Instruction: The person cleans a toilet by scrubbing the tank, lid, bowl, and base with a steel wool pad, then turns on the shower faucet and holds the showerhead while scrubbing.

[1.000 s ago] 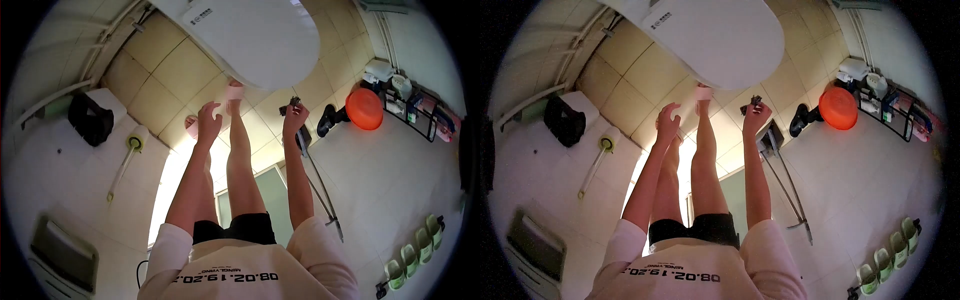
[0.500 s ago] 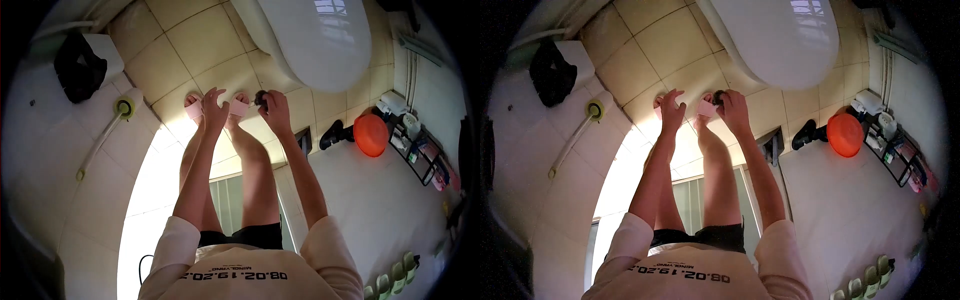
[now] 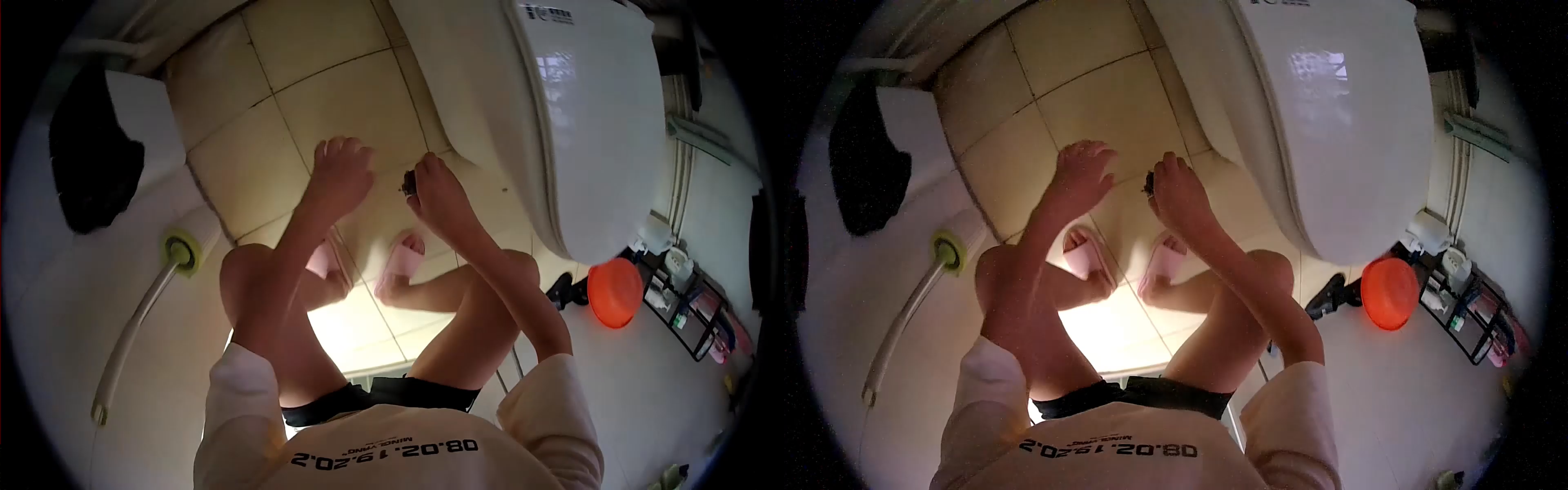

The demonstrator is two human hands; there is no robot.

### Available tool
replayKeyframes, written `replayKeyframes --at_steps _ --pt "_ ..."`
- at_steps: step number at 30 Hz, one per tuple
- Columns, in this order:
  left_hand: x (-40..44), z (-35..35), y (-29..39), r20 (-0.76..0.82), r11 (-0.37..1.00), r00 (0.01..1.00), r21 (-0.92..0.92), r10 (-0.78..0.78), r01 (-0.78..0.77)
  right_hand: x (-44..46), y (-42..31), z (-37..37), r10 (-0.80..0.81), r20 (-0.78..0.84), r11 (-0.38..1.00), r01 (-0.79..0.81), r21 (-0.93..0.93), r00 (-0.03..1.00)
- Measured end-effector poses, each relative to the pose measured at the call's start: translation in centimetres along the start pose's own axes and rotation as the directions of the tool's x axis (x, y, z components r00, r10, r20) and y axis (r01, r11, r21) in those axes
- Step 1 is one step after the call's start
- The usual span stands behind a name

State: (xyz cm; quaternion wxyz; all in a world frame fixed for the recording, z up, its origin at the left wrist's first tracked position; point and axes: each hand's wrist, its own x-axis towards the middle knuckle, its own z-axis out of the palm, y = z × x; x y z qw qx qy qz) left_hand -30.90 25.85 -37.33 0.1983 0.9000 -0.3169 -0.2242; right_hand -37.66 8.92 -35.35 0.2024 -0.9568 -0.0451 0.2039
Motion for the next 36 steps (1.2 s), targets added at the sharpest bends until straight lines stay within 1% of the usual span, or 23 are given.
replayKeyframes --at_steps 1,3,4,5,7,9,11,12,13,15,17,19,20,22,23,25,26,28,30,32,34,35,36 --pt "1.3 -0.2 -0.8 -0.017 1.0 1.0 0.0 0.005 -0.005 0.9 0.3 0.4 -0.004 -0.01 1.0 0.004 -0.014 1.0" --pt "3.2 -0.8 -2.0 0.066 0.974 0.997 0.223 -0.044 0.028 2.1 0.7 1.5 -0.005 -0.08 1.0 0.005 0.001 0.997" --pt "4.1 -1.2 -2.1 0.04 0.963 0.999 0.268 -0.017 0.006 2.6 0.8 1.7 -0.014 -0.089 1.0 0.013 -0.012 0.996" --pt "5.1 -1.3 -2.0 0.019 0.962 1.0 0.271 -0.016 0.01 3.1 0.8 1.9 -0.004 -0.094 1.0 0.005 0.011 0.996" --pt "6.7 -1.3 -1.6 -0.091 0.956 0.99 0.282 0.108 -0.078 3.9 0.8 1.5 0.001 -0.114 1.0 0.001 0.017 0.993" --pt "7.0 -1.0 -1.8 -0.126 0.955 0.982 0.277 0.142 -0.103 3.6 0.8 0.8 0.088 -0.105 0.987 -0.073 0.144 0.991" --pt "6.6 -1.0 -1.5 -0.168 0.956 0.974 0.273 0.154 -0.105 2.8 0.8 0.0 0.085 -0.157 0.987 -0.062 0.147 0.984" --pt "6.4 -0.8 -1.9 -0.117 0.948 0.985 0.308 0.124 -0.083 2.5 0.6 -0.3 0.089 -0.213 0.983 -0.052 0.174 0.973" --pt "6.0 -0.6 -2.1 -0.06 0.937 0.994 0.343 0.091 -0.065 1.7 -0.1 -0.7 0.087 -0.21 0.985 -0.052 0.167 0.974" --pt "5.9 -0.5 -2.3 -0.045 0.947 0.995 0.314 0.093 -0.074 0.0 -1.4 -2.0 0.056 -0.409 0.998 -0.044 0.037 0.911" --pt "5.5 -0.1 -2.5 -0.035 0.954 0.995 0.289 0.093 -0.079 -1.3 -1.4 -3.8 -0.049 -0.528 0.97 -0.085 -0.228 0.848" --pt "5.2 1.1 -2.9 -0.035 0.96 0.994 0.264 0.104 -0.091 -1.3 -1.1 -6.0 -0.056 -0.478 0.841 -0.216 -0.496 0.877" --pt "5.0 1.6 -3.2 -0.046 0.959 0.993 0.268 0.11 -0.094 -1.1 -0.6 -6.6 -0.062 -0.487 0.837 -0.221 -0.501 0.871" --pt "4.5 2.6 -3.4 0.077 0.961 0.985 0.218 0.157 -0.17 -0.5 0.3 -7.3 -0.104 -0.273 0.63 -0.149 -0.762 0.956" --pt "4.3 3.0 -3.3 0.068 0.961 0.984 0.214 0.164 -0.175 -0.5 0.3 -7.5 -0.104 -0.275 0.622 -0.153 -0.768 0.956" --pt "4.0 2.8 -2.9 0.111 0.944 0.978 0.261 0.177 -0.201 -0.6 0.3 -7.9 -0.117 0.014 0.332 0.053 -0.942 0.993" --pt "4.0 2.7 -3.0 0.103 0.946 0.979 0.256 0.178 -0.199 -0.2 0.8 -7.8 -0.169 -0.005 0.32 0.05 -0.946 0.986" --pt "4.0 2.0 -2.8 0.014 0.954 0.978 0.22 0.208 -0.206 2.7 2.4 -7.8 -0.233 -0.256 0.522 -0.101 -0.847 0.938" --pt "4.0 1.4 -2.8 -0.039 0.943 0.973 0.257 0.227 -0.21 7.4 1.1 -12.4 -0.331 -0.333 0.686 -0.017 -0.727 0.883" --pt "4.3 1.6 -2.6 -0.086 0.932 0.965 0.292 0.249 -0.215 11.5 0.8 -17.2 -0.543 -0.224 0.674 0.261 -0.691 0.809" --pt "5.1 1.8 -2.9 0.023 0.958 0.983 0.222 0.182 -0.183 10.6 1.4 -16.9 -0.571 -0.176 0.623 0.284 -0.729 0.802" --pt "5.0 1.7 -3.0 0.018 0.958 0.984 0.225 0.179 -0.178 10.0 1.6 -16.1 -0.596 -0.125 0.571 0.31 -0.76 0.793" --pt "4.9 1.5 -2.9 0.035 0.959 0.989 0.239 0.146 -0.151 8.3 1.3 -13.9 -0.136 -0.238 0.888 0.012 -0.461 0.962"
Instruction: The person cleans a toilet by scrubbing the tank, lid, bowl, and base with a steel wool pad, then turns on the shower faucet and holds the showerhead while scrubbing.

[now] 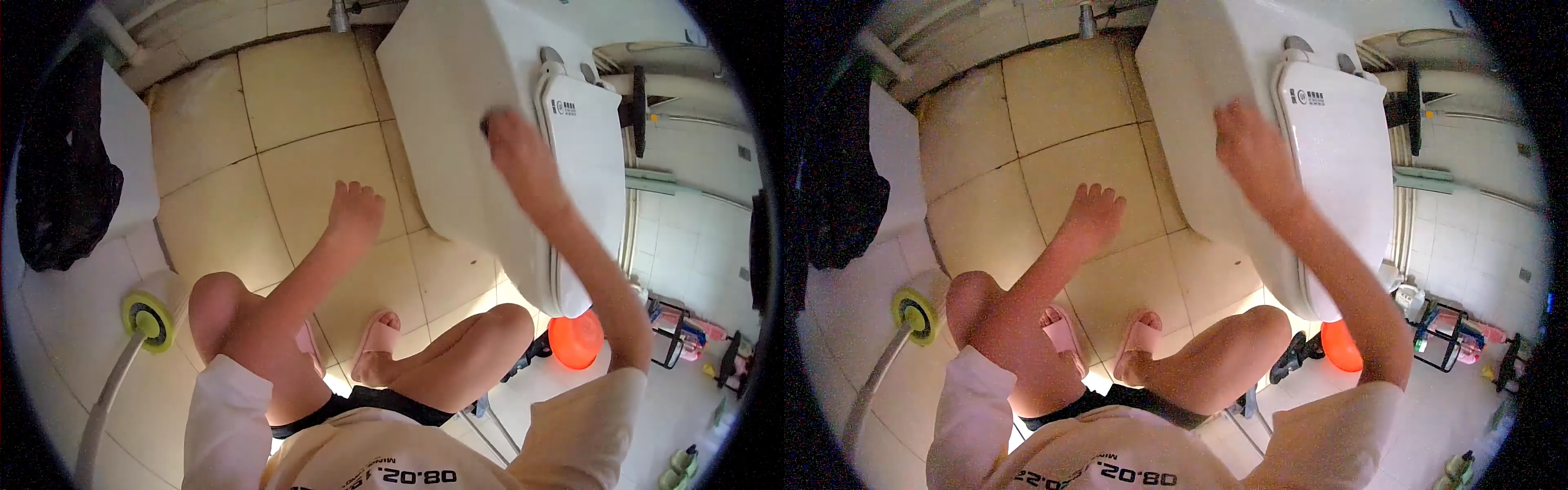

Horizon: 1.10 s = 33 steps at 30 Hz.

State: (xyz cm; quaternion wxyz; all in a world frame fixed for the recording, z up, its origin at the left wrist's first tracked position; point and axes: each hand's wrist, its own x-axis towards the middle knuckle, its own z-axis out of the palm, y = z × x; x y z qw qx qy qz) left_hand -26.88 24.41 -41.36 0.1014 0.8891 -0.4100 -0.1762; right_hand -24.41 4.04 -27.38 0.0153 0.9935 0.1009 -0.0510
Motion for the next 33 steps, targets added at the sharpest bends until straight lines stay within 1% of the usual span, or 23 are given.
replayKeyframes --at_steps 1,2,3,4,5,7,8,9,10,11,13,16,18,19,20,22,23,25,27,29,30,32,33 --pt "-0.3 -0.1 0.2 0.026 1.0 0.999 0.01 -0.025 0.025 -3.1 0.2 1.8 -0.163 -0.075 0.985 0.158 -0.066 0.984" --pt "-0.7 -0.2 0.5 0.024 1.0 0.999 0.008 -0.024 0.024 -5.8 0.4 3.9 -0.213 0.039 0.953 0.216 -0.212 0.976" --pt "-1.1 -0.3 0.7 0.018 0.999 0.999 0.002 -0.038 0.038 -8.1 -0.8 4.5 0.022 0.189 0.999 -0.013 -0.049 0.982" --pt "-1.2 -0.4 0.6 0.008 0.999 0.999 -0.002 -0.053 0.053 -9.2 -1.1 4.2 -0.33 0.163 0.87 0.367 -0.331 0.93" --pt "-1.0 -0.2 0.6 0.003 0.999 0.999 0.001 -0.054 0.054 -8.7 -0.9 4.2 -0.332 0.158 0.868 0.366 -0.335 0.93" --pt "-0.7 0.3 0.6 0.063 1.0 0.998 0.008 -0.024 0.023 -5.5 -1.1 3.8 -0.098 0.256 0.94 0.174 -0.294 0.962" --pt "-0.6 0.2 0.8 0.06 1.0 0.998 0.012 -0.021 0.02 -3.2 0.9 5.8 -0.281 -0.126 0.899 0.215 -0.381 0.951" --pt "-0.5 0.2 1.0 0.052 0.999 0.998 0.026 -0.04 0.038 0.8 2.1 5.1 -0.277 0.016 0.898 0.265 -0.352 0.961" --pt "-0.5 0.1 1.2 0.043 0.997 0.997 0.042 -0.06 0.058 4.7 2.4 3.9 -0.315 -0.099 0.884 0.254 -0.392 0.944" --pt "-0.5 0.0 1.3 0.04 0.997 0.997 0.047 -0.061 0.059 7.6 2.2 1.3 -0.566 -0.181 0.761 0.425 -0.49 0.804" --pt "-0.4 -0.1 1.2 0.033 0.999 0.999 -0.009 -0.033 0.034 13.6 3.5 1.4 -0.509 -0.253 0.77 0.303 -0.562 0.823" --pt "-0.4 -0.4 1.4 0.091 0.996 0.993 -0.044 -0.072 0.076 13.8 3.0 1.5 -0.454 -0.291 0.78 0.218 -0.587 0.842" --pt "-0.6 -0.4 1.5 0.071 0.997 0.995 -0.036 -0.071 0.074 9.9 1.4 3.3 -0.306 -0.217 0.833 0.15 -0.533 0.927" --pt "-0.7 -0.5 1.5 0.047 0.998 0.997 -0.025 -0.064 0.066 7.3 -0.5 2.2 -0.318 0.096 0.658 0.292 -0.694 0.943" --pt "-0.6 -0.6 1.6 0.042 0.998 0.997 -0.02 -0.059 0.06 6.3 -0.5 4.5 -0.246 0.267 0.66 0.363 -0.658 0.932" --pt "-0.5 -1.0 1.6 0.112 0.994 0.99 -0.059 -0.089 0.096 5.4 -0.1 8.6 -0.239 0.47 0.476 0.524 -0.706 0.85" --pt "-0.3 -1.3 1.6 0.101 0.993 0.99 -0.051 -0.098 0.103 6.3 0.2 9.2 -0.245 0.459 0.47 0.519 -0.714 0.854" --pt "-0.3 -1.7 1.9 0.118 0.992 0.985 -0.018 -0.125 0.128 9.6 1.1 10.7 -0.128 0.253 0.697 0.269 -0.665 0.959" --pt "-1.2 -1.6 2.2 0.041 0.991 0.991 -0.005 -0.131 0.131 15.9 4.5 12.9 -0.23 -0.283 0.84 0.044 -0.541 0.931" --pt "-1.8 -2.0 2.2 -0.031 0.99 0.989 0.009 -0.143 0.143 18.6 0.9 6.8 -0.266 -0.098 0.663 0.108 -0.741 0.959" --pt "-1.9 -2.6 2.3 0.089 0.988 0.985 -0.031 -0.147 0.151 19.7 1.1 7.4 -0.28 -0.102 0.669 0.117 -0.734 0.955" --pt "-2.3 -2.6 2.0 0.21 0.982 0.965 -0.07 -0.158 0.176 21.9 2.3 8.9 -0.475 -0.218 0.602 0.134 -0.788 0.853" --pt "-2.8 -2.4 2.0 0.182 0.981 0.967 -0.044 -0.177 0.188 21.6 2.2 11.2 -0.398 -0.309 0.738 0.101 -0.667 0.864"
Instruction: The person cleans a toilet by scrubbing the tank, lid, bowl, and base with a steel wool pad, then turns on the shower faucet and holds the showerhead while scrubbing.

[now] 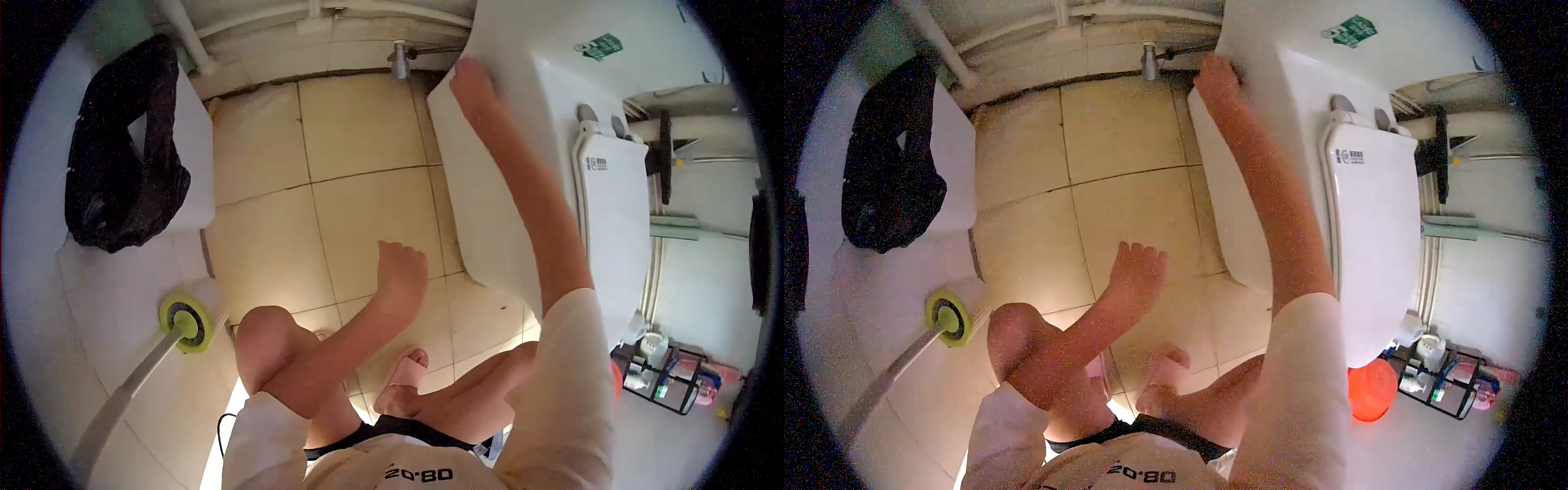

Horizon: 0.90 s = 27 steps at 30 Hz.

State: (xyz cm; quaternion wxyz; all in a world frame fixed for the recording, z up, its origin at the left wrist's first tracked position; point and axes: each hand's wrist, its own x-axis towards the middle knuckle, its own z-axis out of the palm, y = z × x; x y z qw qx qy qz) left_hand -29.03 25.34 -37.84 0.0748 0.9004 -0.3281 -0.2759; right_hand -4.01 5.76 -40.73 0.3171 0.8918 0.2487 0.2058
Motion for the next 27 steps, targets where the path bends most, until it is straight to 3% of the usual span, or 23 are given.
replayKeyframes --at_steps 2,4,6,7,8,9,11,13,14,16,17,19,21,25,26,27 --pt "-0.9 0.5 -0.1 -0.029 0.999 0.999 0.026 -0.025 0.025 -4.4 -4.7 3.1 0.091 0.065 0.993 -0.095 0.064 0.994" --pt "-1.5 0.7 -0.6 -0.123 0.996 0.99 0.053 -0.07 0.077 -10.5 -9.1 6.1 -0.039 0.192 0.999 0.033 0.034 0.981" --pt "-1.6 -0.2 -0.8 -0.075 0.997 0.994 0.017 -0.074 0.076 -14.4 -11.1 7.9 -0.263 0.486 0.965 0.233 0.122 0.834" --pt "-1.8 -0.5 -0.7 -0.024 0.997 0.997 -0.024 -0.067 0.067 -14.6 -10.9 8.5 -0.267 0.485 0.964 0.236 0.125 0.833" --pt "-1.8 -0.6 -0.8 -0.02 0.997 0.997 -0.028 -0.068 0.068 -14.4 -10.5 9.4 -0.173 0.223 0.969 0.125 0.213 0.959" --pt "-1.8 -0.7 -0.8 -0.096 1.0 0.995 -0.019 -0.015 0.014 -13.9 -10.2 10.3 -0.025 -0.041 0.945 0.037 0.324 0.999" --pt "-1.3 -1.6 -0.8 -0.177 0.999 0.983 0.0 0.042 -0.042 -7.8 -7.1 9.6 0.057 -0.262 0.948 0.03 0.317 0.963" --pt "-0.3 -3.1 -0.9 -0.399 0.999 0.917 0.054 0.02 0.002 0.3 -2.8 6.6 0.137 -0.015 0.929 -0.123 0.349 0.99" --pt "0.2 -3.5 -1.1 -0.398 0.998 0.917 0.058 0.025 -0.002 0.5 -2.8 7.8 0.142 -0.014 0.929 -0.128 0.348 0.99" --pt "1.0 -4.0 -1.6 -0.586 0.998 0.808 -0.059 -0.061 0.032 -0.7 -4.1 10.8 0.078 0.089 0.895 -0.109 0.433 0.993" --pt "1.1 -4.3 -1.8 -0.583 0.998 0.811 -0.051 -0.049 0.024 -2.5 -6.1 11.8 0.265 0.381 0.708 -0.447 0.547 0.886" --pt "1.3 -5.1 -2.2 -0.658 0.992 0.745 -0.118 -0.113 0.047 -9.8 -10.2 18.3 0.102 0.2 0.868 -0.185 0.461 0.975" --pt "1.3 -5.5 -2.6 -0.662 0.991 0.739 -0.119 -0.123 0.058 -12.7 -12.3 13.7 -0.015 0.393 0.917 -0.144 0.372 0.919" --pt "1.7 -5.3 -2.5 -0.643 0.991 0.755 -0.072 -0.132 0.112 -9.8 -12.2 13.0 0.028 0.331 0.963 -0.115 0.244 0.943" --pt "1.8 -5.1 -2.3 -0.637 0.991 0.76 -0.07 -0.13 0.111 -6.2 -9.1 10.1 -0.027 0.248 0.98 -0.023 0.197 0.968" --pt "2.0 -4.9 -2.1 -0.652 0.991 0.746 -0.088 -0.136 0.103 -4.2 -8.2 12.5 0.087 0.095 0.96 -0.109 0.259 0.992"
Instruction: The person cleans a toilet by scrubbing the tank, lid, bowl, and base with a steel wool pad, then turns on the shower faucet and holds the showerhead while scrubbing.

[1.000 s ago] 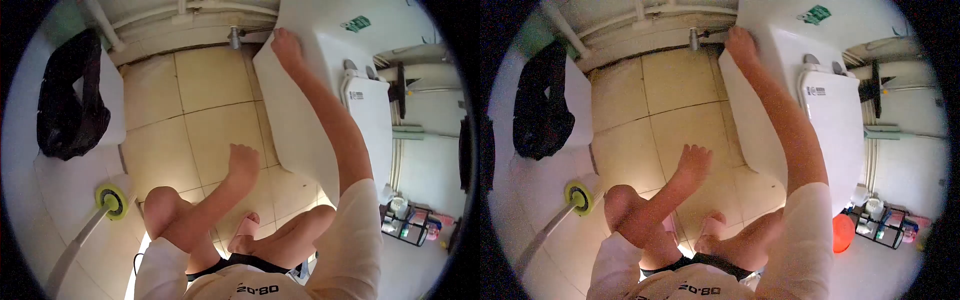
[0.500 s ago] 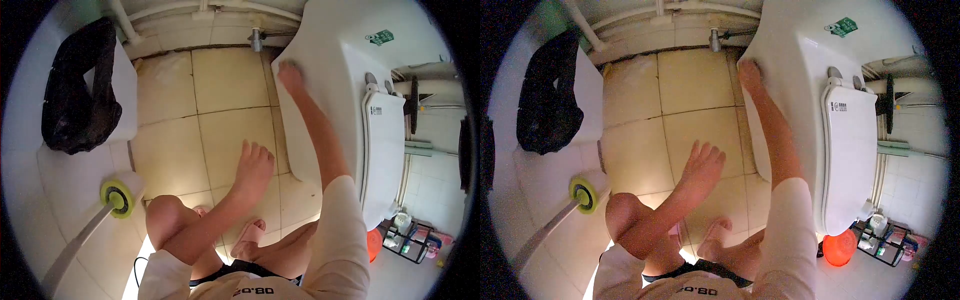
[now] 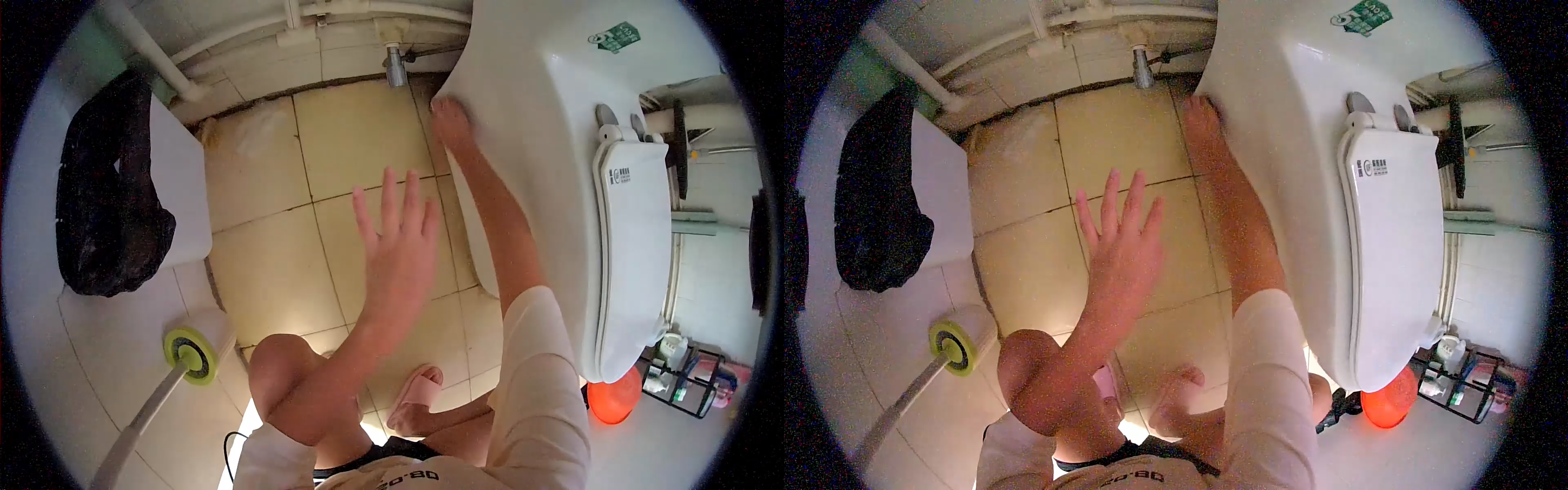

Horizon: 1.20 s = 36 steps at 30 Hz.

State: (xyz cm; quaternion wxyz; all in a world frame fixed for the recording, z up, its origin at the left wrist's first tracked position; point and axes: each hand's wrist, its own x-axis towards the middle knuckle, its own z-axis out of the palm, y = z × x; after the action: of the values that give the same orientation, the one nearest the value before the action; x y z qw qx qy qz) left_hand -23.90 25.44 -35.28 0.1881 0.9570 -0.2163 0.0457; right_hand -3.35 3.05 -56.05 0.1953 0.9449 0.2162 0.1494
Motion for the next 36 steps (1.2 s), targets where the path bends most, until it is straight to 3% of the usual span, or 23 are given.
replayKeyframes --at_steps 1,2,4,6,8,9,11,13,15,18,20,21,22,23,24,25,26,27,29,31,32,34,36 --pt "0.0 0.2 0.1 -0.023 1.0 1.0 -0.018 -0.008 0.008 1.6 1.0 1.8 0.079 -0.176 0.994 -0.065 0.082 0.981" --pt "0.0 0.3 0.1 -0.021 1.0 1.0 -0.015 -0.009 0.009 1.8 1.1 1.5 0.08 -0.177 0.994 -0.066 0.087 0.981" --pt "0.0 0.4 0.3 0.046 1.0 0.999 -0.016 0.011 -0.011 2.5 2.0 1.0 0.072 0.098 0.944 -0.099 0.315 0.993" --pt "0.1 0.7 0.2 0.036 1.0 0.999 -0.008 0.021 -0.021 -1.9 -0.5 3.5 0.088 0.018 0.97 -0.09 0.228 0.996" --pt "-0.4 0.6 0.0 0.052 1.0 0.998 -0.004 0.021 -0.021 -6.1 -3.4 5.5 0.177 0.352 0.916 -0.285 0.283 0.919" --pt "-0.3 0.5 0.0 0.052 1.0 0.998 -0.006 0.021 -0.021 -7.6 -4.2 5.4 0.177 0.357 0.915 -0.287 0.283 0.917" --pt "0.1 0.3 0.2 0.039 0.999 0.999 -0.013 0.03 -0.029 -9.2 -4.3 5.1 0.08 0.086 0.953 -0.101 0.287 0.993" --pt "-0.3 0.2 0.5 0.051 1.0 0.999 0.019 0.006 -0.007 -5.7 -2.5 2.8 0.026 0.003 0.995 -0.026 0.101 1.0" --pt "-0.3 0.1 0.7 0.083 0.999 0.996 0.042 0.023 -0.026 -0.2 -0.3 -0.8 0.013 -0.097 0.999 -0.017 -0.04 0.995" --pt "-0.7 0.0 0.9 0.146 0.996 0.988 0.066 0.056 -0.066 3.8 0.8 -3.3 0.06 -0.2 0.993 -0.078 -0.084 0.978" --pt "-0.8 -0.2 1.0 0.167 0.995 0.983 0.057 0.073 -0.083 3.8 0.7 -3.2 0.252 0.024 0.944 -0.251 0.216 0.968" --pt "-0.7 -0.2 0.8 0.199 0.993 0.978 0.078 0.07 -0.087 1.8 0.3 -1.0 0.1 0.018 0.995 -0.099 -0.03 0.995" --pt "-0.7 -0.1 0.6 0.232 0.991 0.971 0.099 0.063 -0.088 -1.7 -1.8 3.6 0.013 0.164 0.992 0.007 -0.126 0.986" --pt "-0.7 0.0 0.5 0.227 0.991 0.972 0.103 0.062 -0.087 -5.1 -3.8 8.4 -0.074 0.305 0.973 0.136 -0.188 0.95" --pt "-0.7 0.3 0.4 0.193 0.994 0.979 0.078 0.061 -0.077 -7.6 -5.5 11.8 -0.108 0.535 0.979 0.183 -0.089 0.838" --pt "-0.7 0.4 0.3 0.162 0.996 0.985 0.049 0.06 -0.068 -10.7 -6.0 9.8 0.035 0.43 0.981 -0.114 0.157 0.902" --pt "-0.7 0.2 0.3 0.166 0.997 0.984 0.044 0.061 -0.069 -13.7 -6.3 7.8 0.211 0.37 0.835 -0.364 0.414 0.905" --pt "-0.7 -0.1 0.4 0.202 0.995 0.977 0.07 0.062 -0.077 -13.4 -5.8 5.1 0.212 0.381 0.835 -0.37 0.408 0.9" --pt "-0.8 0.0 0.5 0.243 0.992 0.967 0.083 0.075 -0.097 -12.2 -4.9 0.4 -0.1 0.055 0.994 0.098 0.047 0.993" --pt "-0.7 0.8 0.1 0.173 0.997 0.983 0.015 0.067 -0.071 -6.2 -1.6 1.3 -0.093 0.035 0.985 0.097 -0.143 0.995" --pt "-0.5 0.9 0.0 0.177 0.997 0.982 0.013 0.068 -0.072 -2.8 -0.2 -2.0 -0.073 0.01 0.981 0.073 -0.181 0.997" --pt "-0.5 0.9 -0.2 0.132 0.995 0.987 -0.026 0.095 -0.093 1.8 1.6 -7.0 -0.043 -0.14 0.984 0.018 -0.178 0.989" --pt "-0.4 1.1 -0.4 0.15 0.995 0.984 0.001 0.098 -0.099 1.2 1.6 -7.2 -0.02 -0.157 0.986 -0.007 -0.169 0.987"
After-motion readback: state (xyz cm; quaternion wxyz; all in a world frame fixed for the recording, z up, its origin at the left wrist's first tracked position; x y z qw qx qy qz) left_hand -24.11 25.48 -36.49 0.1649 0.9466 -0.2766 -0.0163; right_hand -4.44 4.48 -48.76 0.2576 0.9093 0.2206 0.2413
